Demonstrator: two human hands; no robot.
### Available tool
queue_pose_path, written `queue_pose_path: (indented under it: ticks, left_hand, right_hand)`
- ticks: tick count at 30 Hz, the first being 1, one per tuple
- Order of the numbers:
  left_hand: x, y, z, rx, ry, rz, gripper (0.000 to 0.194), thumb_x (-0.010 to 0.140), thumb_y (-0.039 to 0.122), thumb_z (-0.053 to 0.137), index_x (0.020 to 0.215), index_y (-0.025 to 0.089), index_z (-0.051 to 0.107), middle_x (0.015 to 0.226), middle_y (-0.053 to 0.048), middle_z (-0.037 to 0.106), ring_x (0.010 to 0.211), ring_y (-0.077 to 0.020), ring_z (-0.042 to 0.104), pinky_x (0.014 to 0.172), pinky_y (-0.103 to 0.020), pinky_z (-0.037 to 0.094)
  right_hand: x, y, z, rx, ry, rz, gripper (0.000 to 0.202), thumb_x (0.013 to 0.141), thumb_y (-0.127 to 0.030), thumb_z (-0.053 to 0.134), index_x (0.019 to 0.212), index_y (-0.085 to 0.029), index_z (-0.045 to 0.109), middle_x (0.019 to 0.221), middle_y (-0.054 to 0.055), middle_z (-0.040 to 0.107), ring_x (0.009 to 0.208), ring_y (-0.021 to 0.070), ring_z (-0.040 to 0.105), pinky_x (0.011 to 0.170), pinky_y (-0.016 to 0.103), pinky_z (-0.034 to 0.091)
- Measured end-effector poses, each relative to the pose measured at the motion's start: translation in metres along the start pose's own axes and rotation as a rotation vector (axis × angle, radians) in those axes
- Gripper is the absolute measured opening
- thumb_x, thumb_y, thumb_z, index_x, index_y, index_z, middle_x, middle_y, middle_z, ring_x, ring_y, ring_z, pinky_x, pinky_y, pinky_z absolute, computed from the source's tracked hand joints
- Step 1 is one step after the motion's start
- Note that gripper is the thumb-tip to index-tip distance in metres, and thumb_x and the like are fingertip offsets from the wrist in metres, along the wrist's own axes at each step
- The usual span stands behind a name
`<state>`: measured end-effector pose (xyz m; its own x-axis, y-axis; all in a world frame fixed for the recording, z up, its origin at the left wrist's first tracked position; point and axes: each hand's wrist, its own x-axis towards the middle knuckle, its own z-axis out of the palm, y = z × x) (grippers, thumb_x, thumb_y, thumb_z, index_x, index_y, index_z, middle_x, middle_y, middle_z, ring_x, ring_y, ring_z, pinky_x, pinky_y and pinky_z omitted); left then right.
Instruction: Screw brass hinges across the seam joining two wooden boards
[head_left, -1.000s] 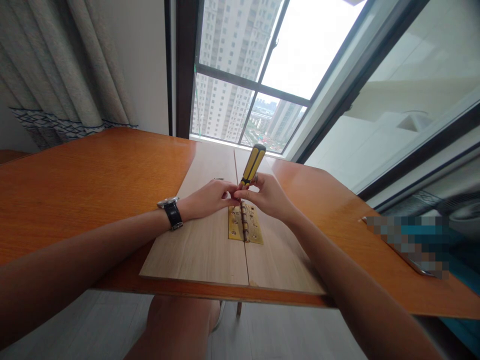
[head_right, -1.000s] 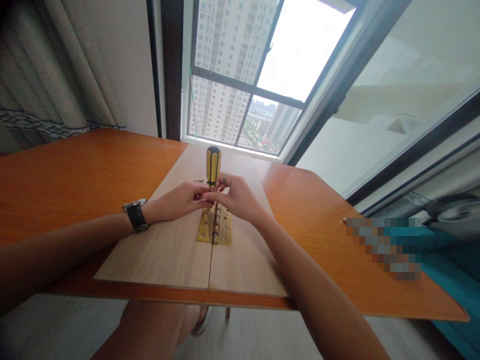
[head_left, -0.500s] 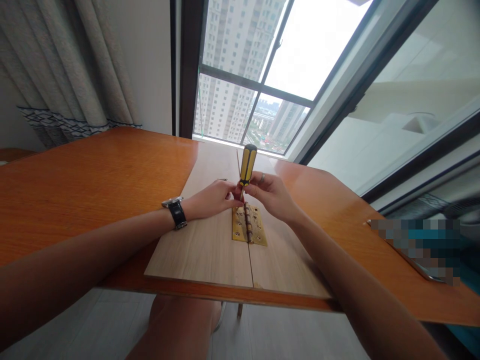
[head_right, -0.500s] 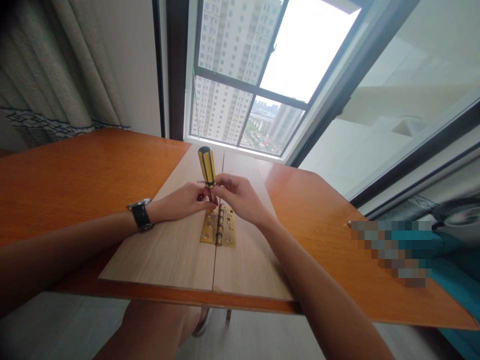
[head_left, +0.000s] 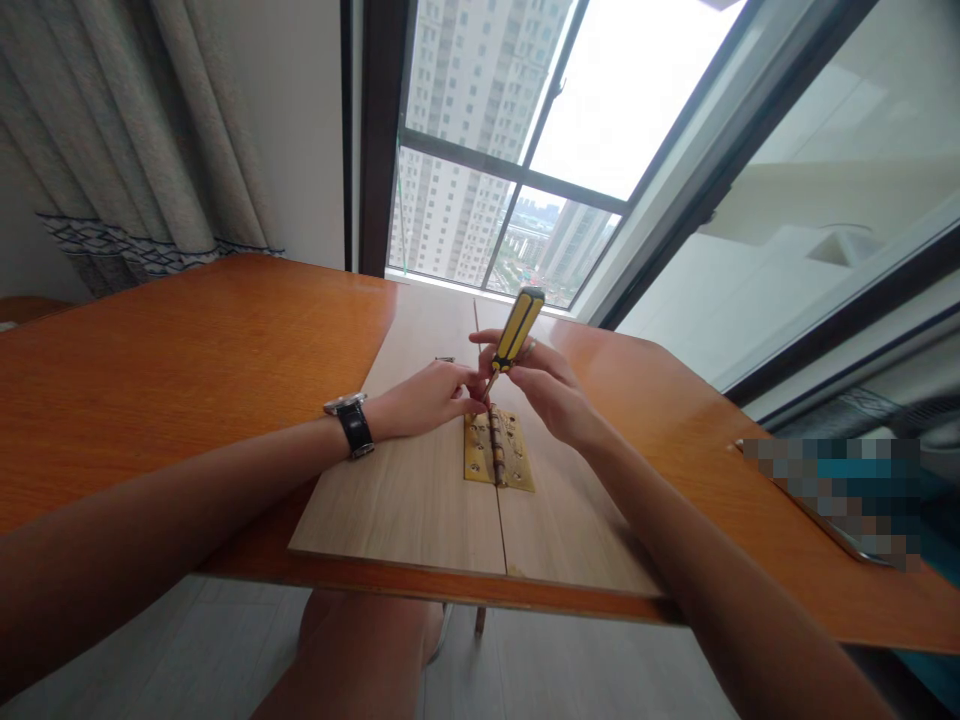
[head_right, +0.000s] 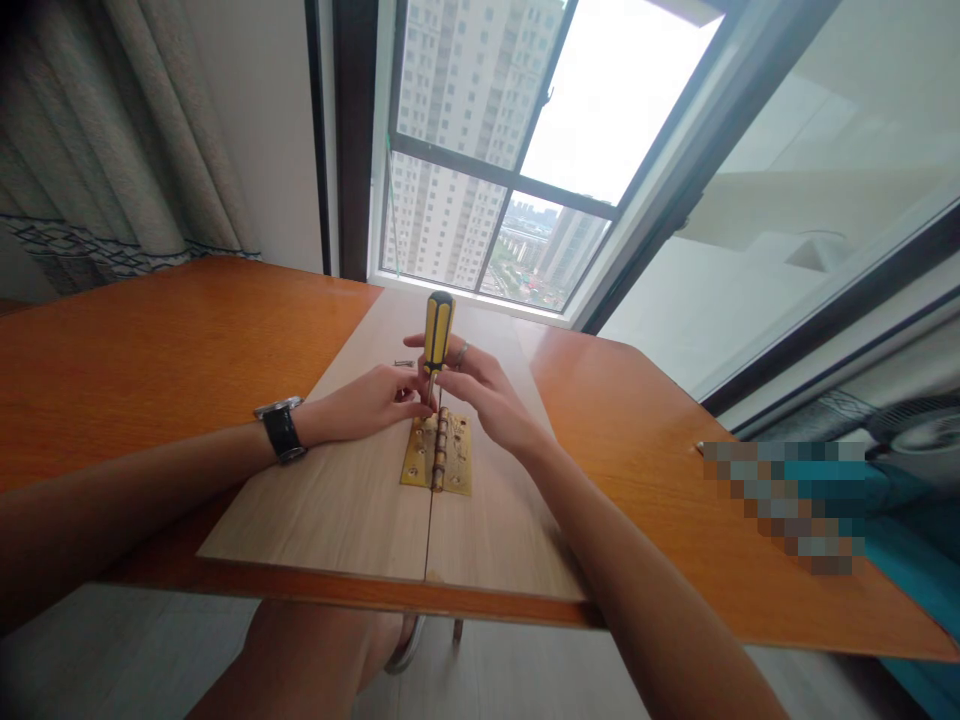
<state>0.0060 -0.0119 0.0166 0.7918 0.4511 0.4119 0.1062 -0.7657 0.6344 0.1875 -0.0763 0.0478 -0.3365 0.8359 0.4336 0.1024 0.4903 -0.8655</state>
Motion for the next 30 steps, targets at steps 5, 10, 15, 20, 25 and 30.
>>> queue_pose_path:
  ticks: [5, 10, 15, 20, 25, 30]
  left_hand:
    - [-0.0004, 0.0004, -0.0001, -0.005, 0.008, -0.016, 0.010, 0.089, 0.015, 0.063, 0.083, 0.015, 0.072, 0.083, -0.002, 0.072, 0.079, -0.0146, 0.065, 0.080, -0.027, 0.048]
    - [-0.0003, -0.0014, 0.0004, -0.022, 0.008, -0.004, 0.009, 0.088, 0.015, 0.064, 0.081, 0.015, 0.070, 0.080, -0.001, 0.071, 0.075, -0.0133, 0.064, 0.082, -0.028, 0.049]
    - [-0.0006, -0.0007, 0.0004, -0.001, 0.005, -0.012, 0.009, 0.087, 0.015, 0.063, 0.083, 0.015, 0.071, 0.087, -0.002, 0.073, 0.079, -0.0147, 0.065, 0.081, -0.028, 0.049]
    - [-0.0006, -0.0009, 0.0003, 0.034, -0.033, -0.007, 0.015, 0.091, 0.019, 0.059, 0.092, 0.016, 0.073, 0.094, -0.004, 0.073, 0.087, -0.0166, 0.066, 0.082, -0.028, 0.050]
    - [-0.0002, -0.0032, -0.0002, 0.022, -0.059, 0.018, 0.019, 0.094, 0.023, 0.056, 0.090, 0.015, 0.073, 0.097, -0.005, 0.074, 0.091, -0.0175, 0.066, 0.086, -0.029, 0.051]
    - [0.0003, -0.0037, -0.0001, 0.009, -0.053, 0.018, 0.020, 0.095, 0.023, 0.057, 0.090, 0.016, 0.075, 0.100, -0.005, 0.074, 0.095, -0.0184, 0.068, 0.089, -0.031, 0.050]
  right_hand:
    - [0.0016, 0.0004, 0.0004, -0.068, 0.078, -0.026, 0.023, 0.091, -0.039, 0.067, 0.105, -0.023, 0.078, 0.091, 0.003, 0.070, 0.084, 0.0168, 0.063, 0.086, 0.033, 0.053]
    - [0.0010, -0.0017, 0.0019, -0.120, 0.038, -0.021, 0.028, 0.094, -0.042, 0.064, 0.114, -0.026, 0.076, 0.095, 0.002, 0.071, 0.084, 0.0150, 0.064, 0.087, 0.032, 0.053]
    - [0.0023, -0.0042, 0.0027, -0.180, 0.038, 0.008, 0.031, 0.093, -0.048, 0.063, 0.101, -0.021, 0.074, 0.088, 0.003, 0.069, 0.081, 0.0160, 0.063, 0.081, 0.033, 0.053]
    - [0.0063, -0.0002, 0.0034, -0.096, 0.161, -0.027, 0.033, 0.074, -0.044, 0.082, 0.085, -0.020, 0.062, 0.082, 0.001, 0.065, 0.077, 0.0165, 0.060, 0.072, 0.032, 0.052]
    - [0.0061, 0.0042, 0.0019, -0.021, 0.192, 0.002, 0.030, 0.074, -0.033, 0.082, 0.091, -0.020, 0.062, 0.082, 0.000, 0.062, 0.077, 0.0152, 0.059, 0.072, 0.031, 0.050]
    - [0.0023, -0.0015, 0.0018, 0.023, 0.056, 0.026, 0.033, 0.085, -0.040, 0.070, 0.110, -0.019, 0.069, 0.085, 0.002, 0.063, 0.079, 0.0174, 0.060, 0.075, 0.033, 0.051]
